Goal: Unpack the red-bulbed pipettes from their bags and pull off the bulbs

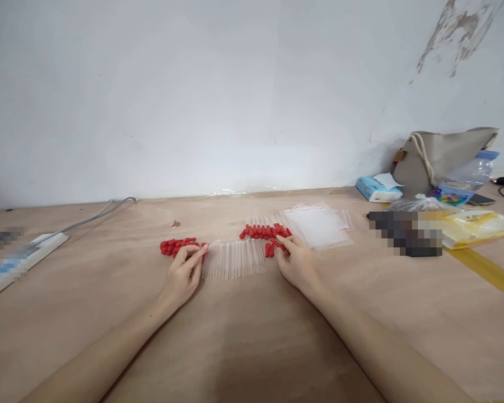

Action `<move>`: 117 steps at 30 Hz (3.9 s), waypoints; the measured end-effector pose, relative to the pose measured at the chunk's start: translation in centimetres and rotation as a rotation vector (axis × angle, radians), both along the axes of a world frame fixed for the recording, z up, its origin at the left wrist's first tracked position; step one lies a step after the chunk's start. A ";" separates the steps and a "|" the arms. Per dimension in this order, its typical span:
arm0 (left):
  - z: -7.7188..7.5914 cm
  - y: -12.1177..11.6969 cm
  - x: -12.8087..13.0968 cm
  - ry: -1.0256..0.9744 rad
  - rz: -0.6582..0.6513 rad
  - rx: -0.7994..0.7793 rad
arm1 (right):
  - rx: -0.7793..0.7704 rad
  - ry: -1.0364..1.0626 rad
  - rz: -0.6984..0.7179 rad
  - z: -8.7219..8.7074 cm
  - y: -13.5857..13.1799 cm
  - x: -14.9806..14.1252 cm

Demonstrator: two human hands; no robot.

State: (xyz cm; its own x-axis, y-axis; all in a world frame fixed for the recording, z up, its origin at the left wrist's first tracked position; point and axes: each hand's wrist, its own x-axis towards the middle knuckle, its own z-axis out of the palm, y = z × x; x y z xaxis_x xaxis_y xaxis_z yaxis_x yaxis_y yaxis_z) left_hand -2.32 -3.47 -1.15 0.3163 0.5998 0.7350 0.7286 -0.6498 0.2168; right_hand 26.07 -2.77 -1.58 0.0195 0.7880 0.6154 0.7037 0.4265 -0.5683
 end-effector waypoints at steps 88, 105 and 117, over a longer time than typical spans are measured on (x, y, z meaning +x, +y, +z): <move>1.4 -3.1 3.8 0.344 -0.135 0.172 | 0.373 -0.547 0.324 0.6 -4.0 -3.7; 1.1 -0.3 -0.4 0.059 0.009 -0.024 | 0.030 0.073 0.076 0.5 0.0 1.4; 0.5 1.4 0.6 0.084 -0.002 0.136 | -0.210 0.038 -0.023 -0.6 1.2 1.2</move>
State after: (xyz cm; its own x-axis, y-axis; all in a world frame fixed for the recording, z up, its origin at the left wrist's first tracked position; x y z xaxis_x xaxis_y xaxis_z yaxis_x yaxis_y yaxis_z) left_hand -1.73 -2.11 -0.69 0.3812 0.4962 0.7801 0.7395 -0.6700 0.0648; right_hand 27.27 -1.62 -2.19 0.0588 0.8981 0.4358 0.6881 0.2799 -0.6695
